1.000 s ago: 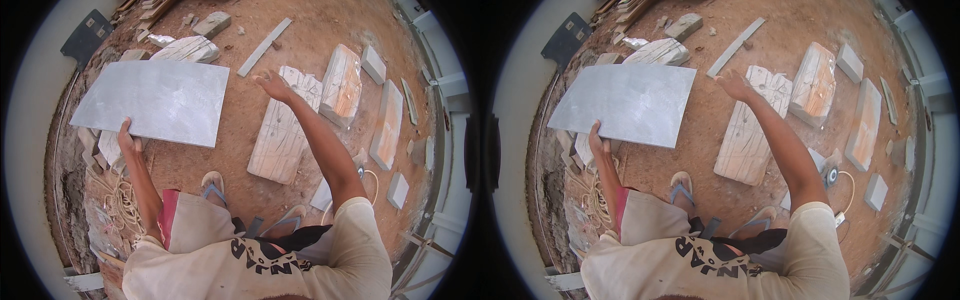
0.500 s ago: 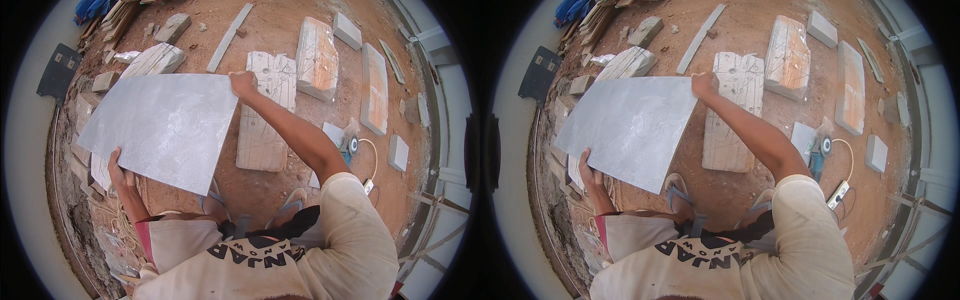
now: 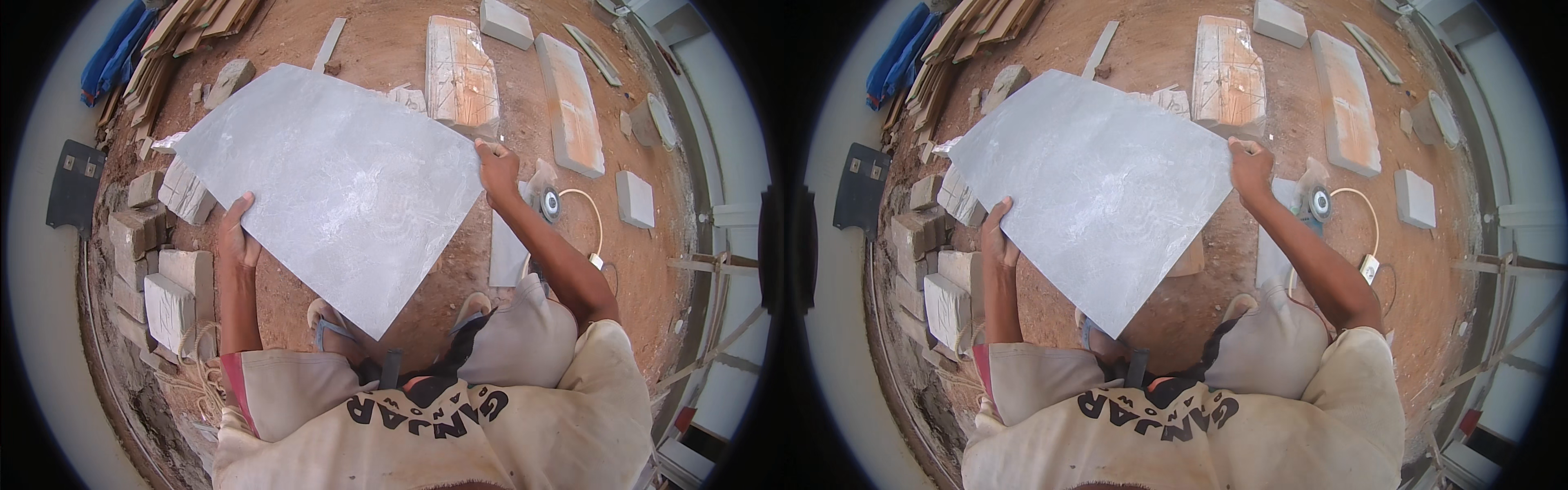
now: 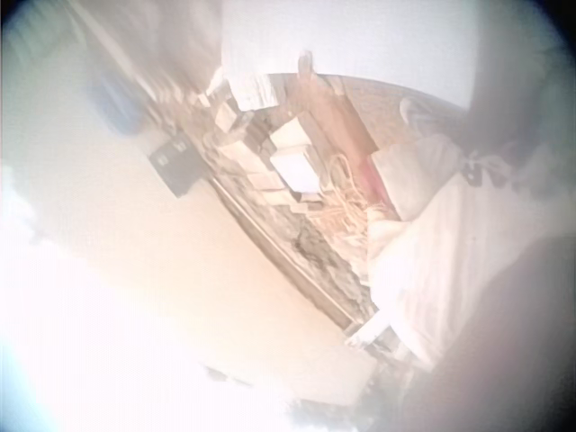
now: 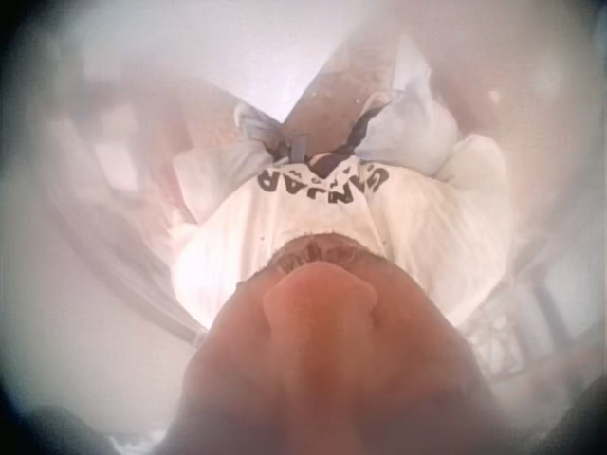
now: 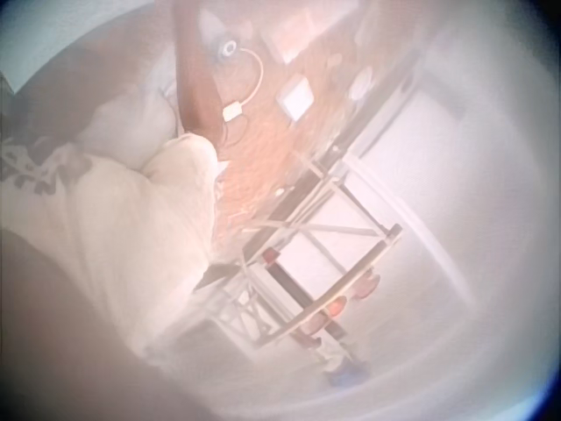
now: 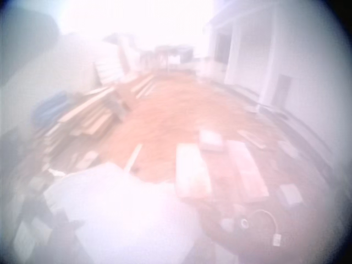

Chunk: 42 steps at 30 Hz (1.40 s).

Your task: The person applies cement mortar to a floor using a trowel and places a large ceramic tile into the prepared area. They then move to a separate area to cut a tile using an angle grinder.

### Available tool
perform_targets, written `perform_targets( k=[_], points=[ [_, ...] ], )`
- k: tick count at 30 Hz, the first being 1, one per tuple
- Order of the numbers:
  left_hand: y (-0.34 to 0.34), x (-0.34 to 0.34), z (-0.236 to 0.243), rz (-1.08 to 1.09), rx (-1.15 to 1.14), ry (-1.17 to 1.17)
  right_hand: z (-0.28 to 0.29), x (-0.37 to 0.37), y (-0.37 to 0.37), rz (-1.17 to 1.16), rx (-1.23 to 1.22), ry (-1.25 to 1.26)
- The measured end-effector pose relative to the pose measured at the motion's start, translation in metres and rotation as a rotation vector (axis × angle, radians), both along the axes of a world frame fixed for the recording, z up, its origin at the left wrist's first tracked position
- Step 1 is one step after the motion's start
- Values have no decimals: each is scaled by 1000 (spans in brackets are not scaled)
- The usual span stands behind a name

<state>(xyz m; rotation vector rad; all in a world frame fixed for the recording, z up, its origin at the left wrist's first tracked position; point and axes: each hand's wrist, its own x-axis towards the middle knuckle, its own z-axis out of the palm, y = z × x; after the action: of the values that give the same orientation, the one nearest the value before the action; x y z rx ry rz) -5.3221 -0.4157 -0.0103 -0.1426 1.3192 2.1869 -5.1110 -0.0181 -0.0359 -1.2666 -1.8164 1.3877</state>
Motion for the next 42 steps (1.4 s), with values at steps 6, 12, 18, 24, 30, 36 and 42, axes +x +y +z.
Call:
perform_targets(
  k=[6, 12, 18, 24, 30, 36, 42],
  points=[
    [80, -20, -27, -245, -14, 36, -34, 79, -4, -268, 65, 32],
    [122, -30, -55, -470, -109, 76, -79, 124, -24, -411, 155, -46],
    [126, -20, -82, -456, -227, 46, -83, 134, -39, -385, 203, -64],
    [127, -21, -101, -454, -282, -5, -104, 147, -47, -225, 139, -138],
    [134, -15, -121, -435, -401, -21, -102, 161, -34, -5, 42, -254],
    [126, -22, -145, -332, -322, -87, -93, 195, 30, -132, 221, -250],
    [126, -25, -145, -449, -535, 48, -134, 301, 124, -330, 409, -486]
  ],
)
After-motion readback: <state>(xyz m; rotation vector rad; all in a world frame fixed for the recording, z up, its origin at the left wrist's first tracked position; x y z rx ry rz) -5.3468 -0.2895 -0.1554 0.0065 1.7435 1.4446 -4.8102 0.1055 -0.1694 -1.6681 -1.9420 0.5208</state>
